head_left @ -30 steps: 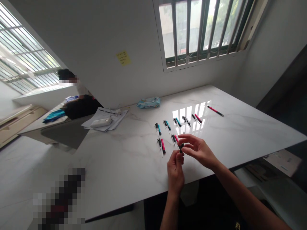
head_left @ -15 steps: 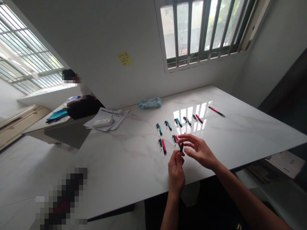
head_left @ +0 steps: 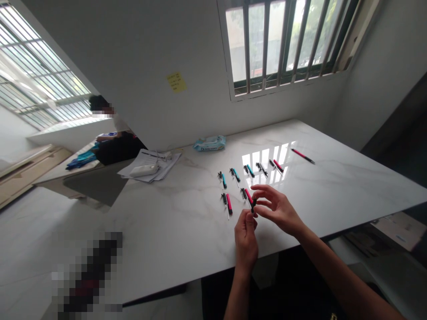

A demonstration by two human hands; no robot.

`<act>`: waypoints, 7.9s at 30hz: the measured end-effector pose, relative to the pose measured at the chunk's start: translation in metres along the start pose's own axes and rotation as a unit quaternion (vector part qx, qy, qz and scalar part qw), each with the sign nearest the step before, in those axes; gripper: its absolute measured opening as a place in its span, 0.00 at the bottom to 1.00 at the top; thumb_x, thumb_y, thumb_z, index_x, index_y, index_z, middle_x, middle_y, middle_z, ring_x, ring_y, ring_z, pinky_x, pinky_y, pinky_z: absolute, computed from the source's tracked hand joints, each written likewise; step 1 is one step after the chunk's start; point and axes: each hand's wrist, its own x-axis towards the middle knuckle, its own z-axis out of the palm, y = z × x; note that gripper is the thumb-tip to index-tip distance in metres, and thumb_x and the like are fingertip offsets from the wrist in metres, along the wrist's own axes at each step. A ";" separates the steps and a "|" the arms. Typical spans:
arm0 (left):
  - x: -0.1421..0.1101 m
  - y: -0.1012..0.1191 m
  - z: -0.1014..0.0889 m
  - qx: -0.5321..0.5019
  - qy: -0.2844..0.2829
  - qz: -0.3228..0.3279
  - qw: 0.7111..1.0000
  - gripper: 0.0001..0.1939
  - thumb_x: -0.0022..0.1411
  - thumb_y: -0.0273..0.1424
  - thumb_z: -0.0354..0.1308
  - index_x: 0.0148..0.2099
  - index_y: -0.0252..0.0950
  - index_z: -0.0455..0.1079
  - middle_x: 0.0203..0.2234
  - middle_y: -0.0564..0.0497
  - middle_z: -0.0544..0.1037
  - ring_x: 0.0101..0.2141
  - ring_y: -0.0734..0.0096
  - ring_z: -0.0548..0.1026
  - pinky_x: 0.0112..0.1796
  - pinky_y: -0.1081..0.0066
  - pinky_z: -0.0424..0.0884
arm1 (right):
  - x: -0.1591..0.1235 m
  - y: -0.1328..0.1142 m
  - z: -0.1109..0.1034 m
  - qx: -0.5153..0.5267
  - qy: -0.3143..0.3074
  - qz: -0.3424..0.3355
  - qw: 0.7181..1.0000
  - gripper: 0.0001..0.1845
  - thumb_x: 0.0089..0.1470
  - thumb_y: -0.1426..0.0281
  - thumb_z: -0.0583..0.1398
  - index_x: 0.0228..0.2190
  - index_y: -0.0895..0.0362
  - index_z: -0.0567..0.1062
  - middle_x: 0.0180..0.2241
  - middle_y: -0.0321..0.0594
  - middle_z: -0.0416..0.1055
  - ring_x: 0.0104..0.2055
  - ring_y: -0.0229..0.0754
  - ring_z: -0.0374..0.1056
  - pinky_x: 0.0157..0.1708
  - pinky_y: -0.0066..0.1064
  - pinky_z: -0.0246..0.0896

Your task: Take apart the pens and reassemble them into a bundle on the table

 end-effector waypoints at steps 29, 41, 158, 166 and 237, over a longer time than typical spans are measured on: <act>0.002 0.002 -0.002 -0.063 0.009 -0.016 0.998 0.19 0.71 0.48 0.56 0.44 0.36 0.74 0.35 0.49 0.73 0.35 0.70 0.67 0.41 0.71 0.67 | 0.060 -0.004 -0.052 -0.214 0.122 -0.005 0.969 0.15 0.56 0.64 0.68 0.45 0.54 0.81 0.39 0.42 0.81 0.37 0.45 0.79 0.39 0.38 0.78; 0.003 0.001 -0.003 -0.075 0.012 -0.018 0.997 0.19 0.70 0.48 0.58 0.43 0.36 0.74 0.33 0.50 0.73 0.34 0.71 0.68 0.40 0.71 0.68 | 0.068 0.042 -0.058 -0.393 0.061 0.118 0.910 0.13 0.59 0.68 0.66 0.45 0.56 0.82 0.40 0.45 0.83 0.38 0.46 0.80 0.41 0.36 0.74; 0.053 0.042 0.013 0.093 0.051 0.052 0.993 0.21 0.65 0.41 0.65 0.57 0.39 0.79 0.38 0.47 0.83 0.35 0.69 0.79 0.41 0.70 0.76 | -0.024 0.026 -0.005 -0.032 0.148 0.001 0.988 0.13 0.60 0.58 0.67 0.38 0.55 0.76 0.36 0.40 0.77 0.38 0.45 0.75 0.42 0.36 0.74; 0.035 0.026 0.019 -0.066 0.012 -0.079 0.995 0.21 0.55 0.39 0.74 0.48 0.33 0.83 0.36 0.43 0.85 0.33 0.69 0.80 0.40 0.69 0.77 | -0.015 0.006 -0.030 0.008 0.237 -0.012 0.971 0.15 0.57 0.59 0.69 0.43 0.54 0.81 0.39 0.41 0.80 0.42 0.45 0.76 0.45 0.36 0.74; 0.045 0.025 0.030 0.582 -0.085 0.065 0.806 0.05 0.67 0.32 0.64 0.45 0.41 0.78 0.38 0.47 0.81 0.39 0.61 0.78 0.41 0.66 0.69 | 0.015 0.047 -0.064 -0.469 0.052 0.014 0.882 0.13 0.60 0.69 0.60 0.45 0.52 0.83 0.37 0.41 0.80 0.40 0.47 0.75 0.43 0.36 0.66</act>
